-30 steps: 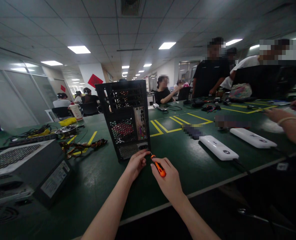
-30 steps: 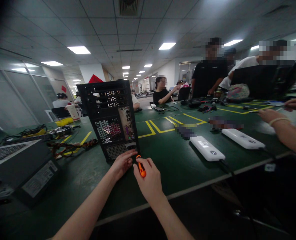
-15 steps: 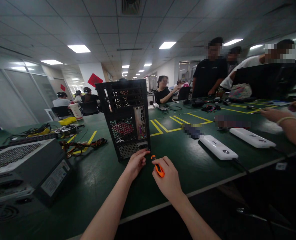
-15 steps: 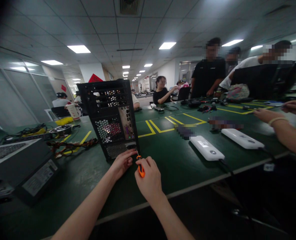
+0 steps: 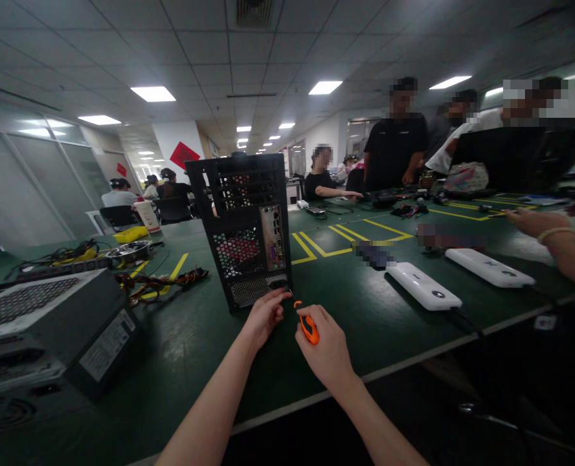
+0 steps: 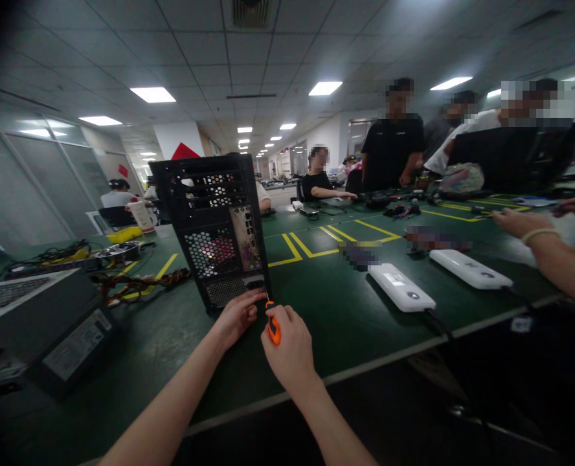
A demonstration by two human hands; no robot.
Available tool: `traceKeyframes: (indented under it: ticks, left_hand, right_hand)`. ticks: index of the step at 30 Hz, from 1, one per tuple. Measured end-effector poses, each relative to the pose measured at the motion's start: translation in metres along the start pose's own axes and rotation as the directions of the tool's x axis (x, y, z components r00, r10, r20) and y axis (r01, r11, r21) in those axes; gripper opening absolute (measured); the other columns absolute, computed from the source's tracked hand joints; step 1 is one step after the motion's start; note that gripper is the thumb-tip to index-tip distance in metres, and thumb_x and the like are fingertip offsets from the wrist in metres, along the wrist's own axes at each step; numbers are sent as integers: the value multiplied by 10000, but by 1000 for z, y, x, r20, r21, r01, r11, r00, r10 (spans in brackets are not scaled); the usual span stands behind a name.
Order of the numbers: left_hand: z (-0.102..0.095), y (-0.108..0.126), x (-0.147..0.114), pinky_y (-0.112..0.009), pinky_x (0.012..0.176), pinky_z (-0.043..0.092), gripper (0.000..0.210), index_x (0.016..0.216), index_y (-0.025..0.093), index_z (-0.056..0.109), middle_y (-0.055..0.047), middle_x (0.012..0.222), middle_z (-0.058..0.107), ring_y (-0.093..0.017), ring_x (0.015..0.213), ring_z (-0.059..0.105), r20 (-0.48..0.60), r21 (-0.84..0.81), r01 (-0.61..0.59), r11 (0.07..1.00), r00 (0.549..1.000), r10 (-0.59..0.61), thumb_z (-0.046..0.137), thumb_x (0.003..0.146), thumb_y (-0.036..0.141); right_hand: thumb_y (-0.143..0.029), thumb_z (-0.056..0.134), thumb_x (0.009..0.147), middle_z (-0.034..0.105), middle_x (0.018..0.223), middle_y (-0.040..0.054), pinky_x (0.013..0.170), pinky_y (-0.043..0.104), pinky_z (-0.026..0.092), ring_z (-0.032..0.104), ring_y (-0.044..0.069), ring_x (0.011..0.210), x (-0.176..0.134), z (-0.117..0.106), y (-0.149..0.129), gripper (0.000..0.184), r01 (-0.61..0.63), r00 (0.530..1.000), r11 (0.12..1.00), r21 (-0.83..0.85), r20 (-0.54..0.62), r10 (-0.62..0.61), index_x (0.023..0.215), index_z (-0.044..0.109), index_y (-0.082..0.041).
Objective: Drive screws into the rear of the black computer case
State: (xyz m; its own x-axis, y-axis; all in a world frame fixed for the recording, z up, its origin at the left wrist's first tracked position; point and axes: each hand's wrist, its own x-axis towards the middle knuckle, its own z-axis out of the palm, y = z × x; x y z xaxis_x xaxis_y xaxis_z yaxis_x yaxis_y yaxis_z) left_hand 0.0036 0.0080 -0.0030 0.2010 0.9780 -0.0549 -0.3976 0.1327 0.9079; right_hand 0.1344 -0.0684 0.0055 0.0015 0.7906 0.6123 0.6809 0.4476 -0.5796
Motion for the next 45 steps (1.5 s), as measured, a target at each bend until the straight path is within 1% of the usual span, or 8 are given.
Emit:
traceKeyframes:
  ticks: [6, 11, 17, 20, 23, 27, 36, 45]
  left_hand:
    - [-1, -1, 2, -151, 384, 262, 347, 988, 112, 547, -122, 1010, 557, -7, 451, 363, -10, 0, 6, 1000, 1000, -6, 587, 658, 212]
    - [0, 0, 2, -149, 380, 262, 340, 977, 122, 554, -113, 1016, 556, -6, 448, 367, -15, -11, 22, 1000, 1000, -22, 594, 650, 206]
    - [2, 2, -1, -152, 384, 268, 333, 979, 117, 557, -117, 1006, 562, -7, 448, 368, -26, -11, 22, 1000, 999, -23, 586, 655, 188]
    - [3, 3, -1, -153, 380, 261, 330, 976, 114, 558, -118, 997, 565, -6, 442, 361, -34, -10, 25, 1000, 999, -26, 584, 654, 179]
    - [3, 3, -1, -155, 381, 263, 323, 965, 112, 561, -117, 997, 565, -6, 439, 358, -38, -3, 27, 1000, 999, -27, 586, 651, 178]
    - [3, 3, -1, -156, 385, 264, 324, 965, 119, 562, -115, 1014, 557, -5, 443, 358, -26, -7, 31, 1000, 999, -31, 591, 648, 183]
    - [3, 2, -1, -156, 384, 252, 326, 961, 116, 568, -121, 995, 564, -7, 447, 361, -29, -4, 12, 1000, 1000, -12, 594, 645, 193]
    - [0, 1, 0, -150, 383, 259, 321, 955, 121, 572, -121, 1016, 556, -8, 450, 359, -9, 2, 17, 1000, 1000, -17, 594, 646, 205]
  right_hand:
    - [-263, 417, 778, 529, 821, 25, 684, 256, 396, 521, 137, 751, 2, -2, -3, 128, 11, 1000, 997, 70, -18, -9, 862, 487, -196]
    - [-288, 384, 800, 554, 757, 3, 597, 236, 403, 544, 124, 653, -1, -1, -1, 188, -79, 997, 989, 127, -8, 80, 952, 437, -190]
    - [-165, 442, 710, 525, 801, 29, 692, 271, 394, 512, 152, 765, 0, -1, -1, 149, 68, 997, 998, -3, -34, -68, 840, 507, -193]
    - [-195, 438, 735, 523, 782, 31, 680, 267, 397, 510, 147, 740, 2, -2, -3, 122, 74, 996, 997, 1, -48, -74, 821, 524, -196]
    - [-264, 414, 781, 541, 805, 28, 666, 254, 399, 525, 140, 739, 2, -3, -4, 145, 24, 999, 998, 52, -40, -22, 872, 506, -199]
    - [-299, 377, 808, 539, 687, -16, 550, 224, 390, 528, 115, 584, 0, -2, -2, 196, -108, 994, 990, 92, 18, 107, 959, 443, -194]
    - [-187, 435, 731, 517, 791, 30, 681, 268, 396, 507, 148, 748, 1, -2, -3, 133, 65, 997, 998, -10, -40, -65, 835, 516, -198]
    - [-299, 387, 794, 548, 699, -12, 557, 227, 392, 539, 124, 595, -1, 0, -1, 192, -108, 994, 991, 83, 13, 107, 947, 442, -195]
